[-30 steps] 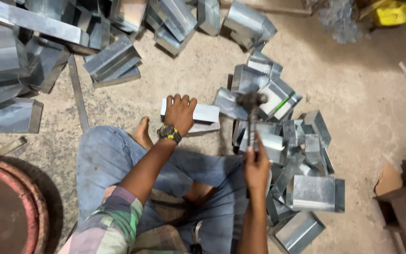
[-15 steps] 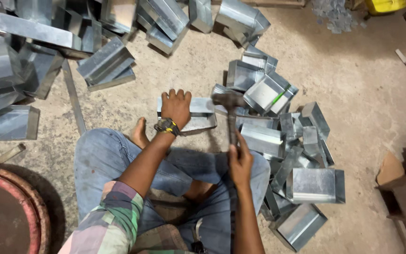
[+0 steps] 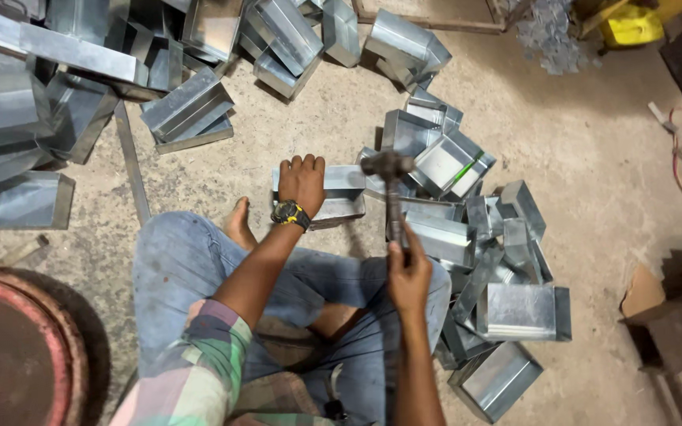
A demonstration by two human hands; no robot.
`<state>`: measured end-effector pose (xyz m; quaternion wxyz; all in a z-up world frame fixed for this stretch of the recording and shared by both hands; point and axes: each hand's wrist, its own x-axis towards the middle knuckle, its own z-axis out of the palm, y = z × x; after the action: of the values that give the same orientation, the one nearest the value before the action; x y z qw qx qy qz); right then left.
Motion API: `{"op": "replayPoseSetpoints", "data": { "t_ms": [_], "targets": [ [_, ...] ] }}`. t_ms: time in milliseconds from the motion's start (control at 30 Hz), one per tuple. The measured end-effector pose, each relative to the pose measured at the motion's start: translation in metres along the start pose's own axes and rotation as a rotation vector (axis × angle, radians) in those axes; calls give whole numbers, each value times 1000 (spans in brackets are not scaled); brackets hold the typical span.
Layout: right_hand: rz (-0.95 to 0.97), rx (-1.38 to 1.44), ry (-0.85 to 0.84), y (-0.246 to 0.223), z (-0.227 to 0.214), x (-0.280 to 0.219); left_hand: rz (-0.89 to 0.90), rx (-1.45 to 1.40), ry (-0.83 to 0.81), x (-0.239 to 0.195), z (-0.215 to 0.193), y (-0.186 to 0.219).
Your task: The person sits on the floor and uses a hammer to fold the edges and secure the seams of multiple rectangular metal boxes.
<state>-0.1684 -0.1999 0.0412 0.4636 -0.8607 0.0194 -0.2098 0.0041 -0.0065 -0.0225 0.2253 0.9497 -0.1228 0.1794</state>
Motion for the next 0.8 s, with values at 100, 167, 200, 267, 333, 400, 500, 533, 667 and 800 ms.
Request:
{"op": "replayPoseSetpoints", "data": {
  "t_ms": [100,167,200,267,333,400,500,533,667,800],
  "targets": [
    [138,176,67,-47,-25,4,-54,-227,175,-14,10,10],
    [92,272,90,-82,-41,10,-114,-378,252,-33,26,15],
    [43,330,91,-99,-47,13,-101,-367,249,-42,34,15],
    [5,378,132,-130,-54,16,-85,-344,272,-47,54,9],
    [-100,453,112,-147,-59,16,-150,-369,253,-51,76,2],
    [-163,441,102,-150,-51,19,-191,-394,235,-55,96,-3],
    [-129,217,25,-137,-20,35,-197,-414,228,-58,113,-5],
    [-72,95,-54,-132,-8,42,-187,-408,239,-56,115,-6],
    [-65,-414,-449,-125,-8,57,-158,-336,313,-61,117,-3],
    [4,-310,-299,-127,-35,51,-196,-365,256,-62,121,-6]
  ]
}}
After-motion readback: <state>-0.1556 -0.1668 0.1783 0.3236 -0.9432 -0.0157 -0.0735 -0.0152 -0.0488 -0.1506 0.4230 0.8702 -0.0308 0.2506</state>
